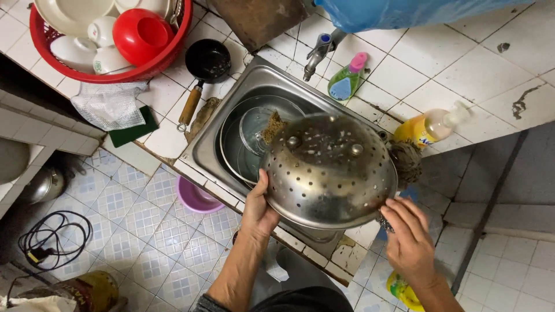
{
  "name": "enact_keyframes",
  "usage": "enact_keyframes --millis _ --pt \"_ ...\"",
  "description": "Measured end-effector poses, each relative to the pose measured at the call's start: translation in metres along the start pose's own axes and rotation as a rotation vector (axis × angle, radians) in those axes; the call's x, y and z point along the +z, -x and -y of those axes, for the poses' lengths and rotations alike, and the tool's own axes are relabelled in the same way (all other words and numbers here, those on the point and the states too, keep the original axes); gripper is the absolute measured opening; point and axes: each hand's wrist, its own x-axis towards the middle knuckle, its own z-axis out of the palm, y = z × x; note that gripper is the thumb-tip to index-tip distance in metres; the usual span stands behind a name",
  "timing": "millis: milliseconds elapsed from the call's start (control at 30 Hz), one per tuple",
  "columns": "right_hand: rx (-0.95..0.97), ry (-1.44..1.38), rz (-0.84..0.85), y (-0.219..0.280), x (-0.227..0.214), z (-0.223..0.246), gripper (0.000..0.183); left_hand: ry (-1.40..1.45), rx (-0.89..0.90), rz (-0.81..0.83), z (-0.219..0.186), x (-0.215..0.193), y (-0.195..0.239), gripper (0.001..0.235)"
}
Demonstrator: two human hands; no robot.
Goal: Scrubbing a metal colander with a steel wool pad in a sink to remove residue and stains.
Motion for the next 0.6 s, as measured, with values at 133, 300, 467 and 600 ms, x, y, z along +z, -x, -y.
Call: enact_keyframes --millis 133,300,467,600 --pt "0.351 -0.025 0.117 0.02 0.013 -0.02 0.048 -0.02 0.06 -0.03 -0.006 0.017 0.012 0.064" --pt "0.932 -0.185 -0.051 -0.031 0.001 0.003 0.043 -0.103 0.076 -0.097 -0.015 0.017 0.02 0.07" --pt "1.286 -0.859 -0.453 -0.041 0.015 -0.011 0.038 -0.112 0.074 -0.127 -0.012 0.009 0.019 0.072" --pt "0.856 -0.691 -0.326 -0.078 0.021 0.027 0.043 -0.155 0.231 -0.108 0.0 -0.022 0.0 0.069"
